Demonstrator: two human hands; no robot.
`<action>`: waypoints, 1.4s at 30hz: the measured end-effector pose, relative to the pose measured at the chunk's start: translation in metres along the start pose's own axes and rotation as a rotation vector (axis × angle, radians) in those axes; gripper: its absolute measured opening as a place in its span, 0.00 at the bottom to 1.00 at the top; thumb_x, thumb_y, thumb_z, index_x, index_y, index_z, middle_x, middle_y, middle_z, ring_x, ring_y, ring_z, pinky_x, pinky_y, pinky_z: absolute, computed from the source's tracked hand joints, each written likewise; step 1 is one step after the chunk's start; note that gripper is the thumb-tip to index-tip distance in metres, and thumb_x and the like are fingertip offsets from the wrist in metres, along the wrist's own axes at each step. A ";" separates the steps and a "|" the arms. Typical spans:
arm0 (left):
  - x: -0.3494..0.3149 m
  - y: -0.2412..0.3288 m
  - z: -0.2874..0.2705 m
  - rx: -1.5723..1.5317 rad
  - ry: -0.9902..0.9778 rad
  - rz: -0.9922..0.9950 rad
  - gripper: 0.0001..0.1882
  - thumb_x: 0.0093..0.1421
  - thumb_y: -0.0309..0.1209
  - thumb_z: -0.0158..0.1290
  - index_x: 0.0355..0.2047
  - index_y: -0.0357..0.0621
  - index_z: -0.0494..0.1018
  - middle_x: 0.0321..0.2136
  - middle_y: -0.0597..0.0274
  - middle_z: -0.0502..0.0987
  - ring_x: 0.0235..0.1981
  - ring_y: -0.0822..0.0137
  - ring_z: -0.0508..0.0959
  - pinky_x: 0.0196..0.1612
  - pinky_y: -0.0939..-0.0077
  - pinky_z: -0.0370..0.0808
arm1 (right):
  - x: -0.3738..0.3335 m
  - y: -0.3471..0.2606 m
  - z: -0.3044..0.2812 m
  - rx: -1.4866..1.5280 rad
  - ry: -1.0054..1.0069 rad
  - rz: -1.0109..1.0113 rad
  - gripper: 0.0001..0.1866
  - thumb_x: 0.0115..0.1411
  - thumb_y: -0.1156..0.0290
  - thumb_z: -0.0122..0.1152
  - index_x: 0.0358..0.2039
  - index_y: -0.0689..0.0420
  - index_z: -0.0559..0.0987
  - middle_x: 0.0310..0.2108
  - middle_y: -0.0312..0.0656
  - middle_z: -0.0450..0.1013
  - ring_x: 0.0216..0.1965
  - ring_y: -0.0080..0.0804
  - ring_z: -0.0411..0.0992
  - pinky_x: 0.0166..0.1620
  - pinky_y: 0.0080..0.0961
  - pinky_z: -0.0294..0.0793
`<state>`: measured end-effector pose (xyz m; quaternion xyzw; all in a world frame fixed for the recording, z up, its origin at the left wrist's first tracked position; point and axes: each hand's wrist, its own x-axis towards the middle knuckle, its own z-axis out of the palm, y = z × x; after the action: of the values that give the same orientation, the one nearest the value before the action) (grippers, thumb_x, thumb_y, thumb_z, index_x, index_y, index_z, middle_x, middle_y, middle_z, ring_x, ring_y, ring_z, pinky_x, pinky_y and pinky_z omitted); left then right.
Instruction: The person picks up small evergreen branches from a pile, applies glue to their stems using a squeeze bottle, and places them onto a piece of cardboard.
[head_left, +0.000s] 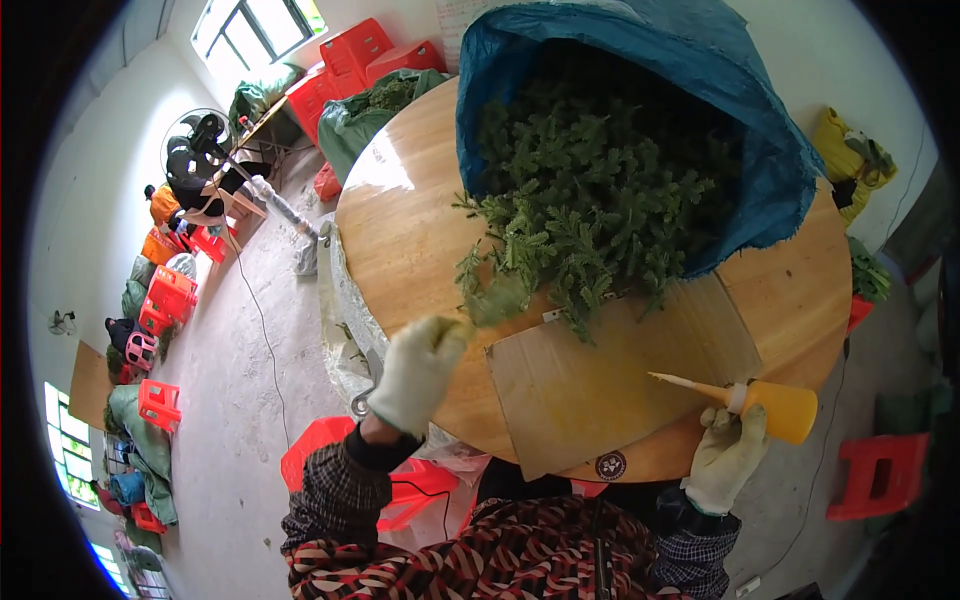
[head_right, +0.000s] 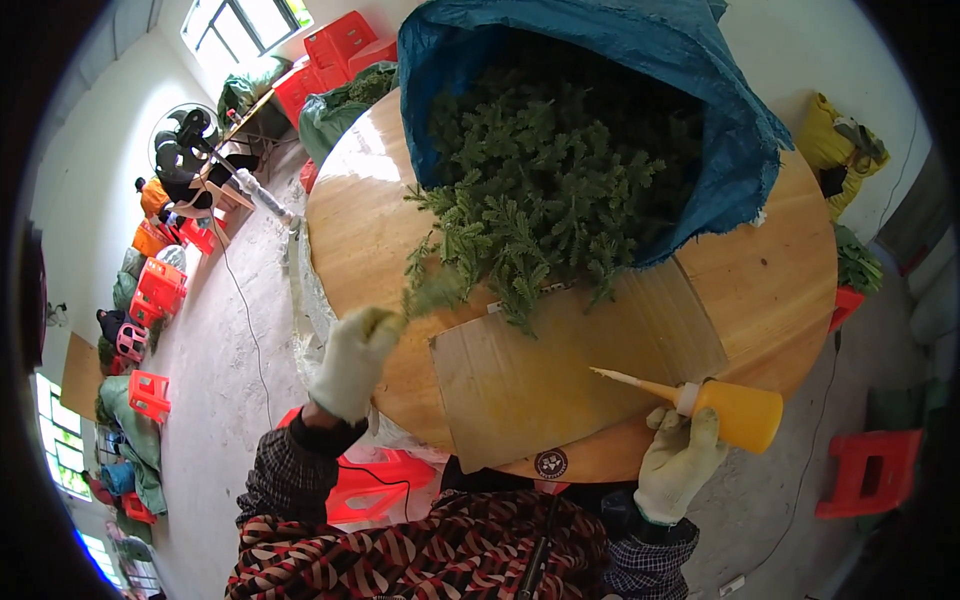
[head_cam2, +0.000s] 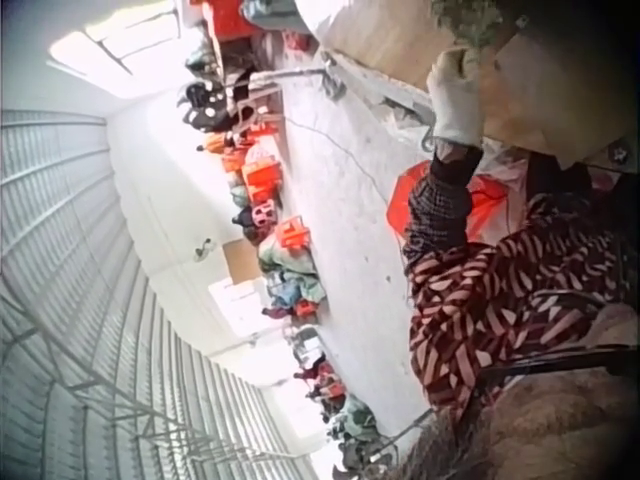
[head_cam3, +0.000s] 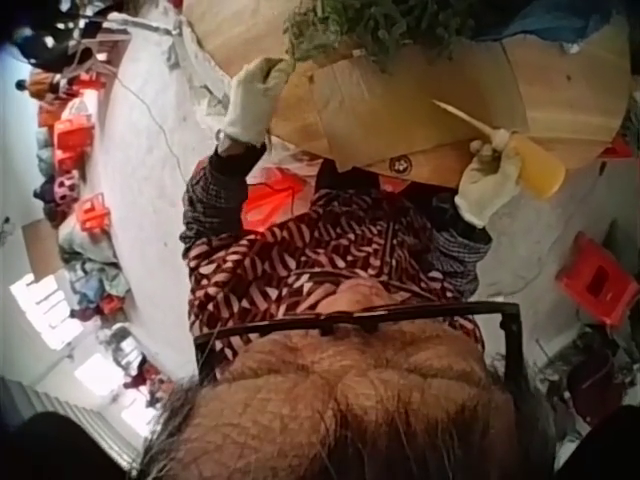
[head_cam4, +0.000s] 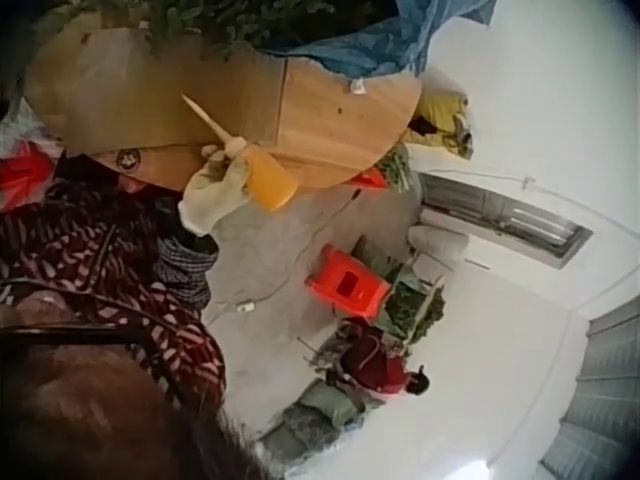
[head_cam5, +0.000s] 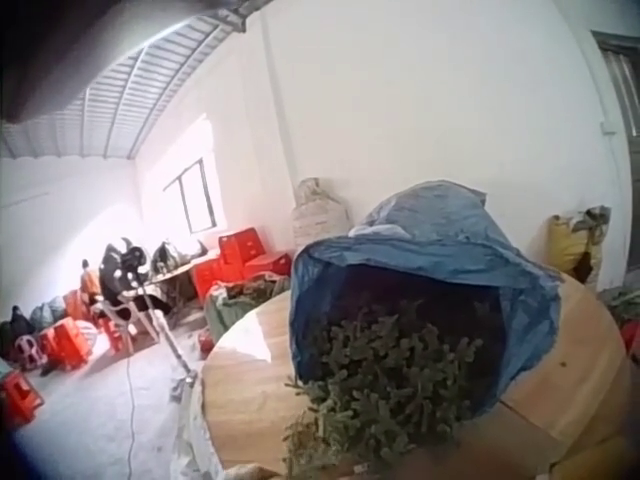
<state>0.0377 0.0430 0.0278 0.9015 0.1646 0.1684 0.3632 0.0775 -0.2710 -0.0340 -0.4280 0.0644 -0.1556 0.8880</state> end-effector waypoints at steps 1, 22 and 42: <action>-0.008 0.005 0.000 -0.007 -0.009 0.001 0.13 0.60 0.33 0.51 0.31 0.34 0.78 0.25 0.44 0.78 0.28 0.51 0.79 0.33 0.64 0.74 | -0.001 -0.001 0.003 0.002 0.025 -0.008 0.12 0.62 0.63 0.57 0.41 0.57 0.72 0.30 0.34 0.69 0.24 0.20 0.64 0.31 0.23 0.69; -0.048 0.023 0.038 0.422 -0.155 0.450 0.13 0.54 0.36 0.58 0.40 0.49 0.75 0.34 0.59 0.74 0.36 0.55 0.74 0.39 0.63 0.72 | -0.001 0.000 0.002 0.019 0.002 0.031 0.13 0.62 0.62 0.58 0.41 0.57 0.73 0.32 0.36 0.72 0.25 0.21 0.67 0.32 0.22 0.70; -0.085 0.019 0.060 0.314 -0.171 0.336 0.25 0.50 0.41 0.61 0.49 0.48 0.74 0.46 0.55 0.66 0.44 0.52 0.69 0.47 0.57 0.67 | -0.021 0.017 0.054 -0.054 -0.252 0.231 0.11 0.61 0.68 0.60 0.40 0.62 0.74 0.30 0.41 0.73 0.23 0.26 0.71 0.31 0.30 0.80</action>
<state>-0.0088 -0.0418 -0.0150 0.9726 0.0055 0.1220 0.1979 0.0747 -0.2141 -0.0139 -0.4575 0.0055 0.0042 0.8892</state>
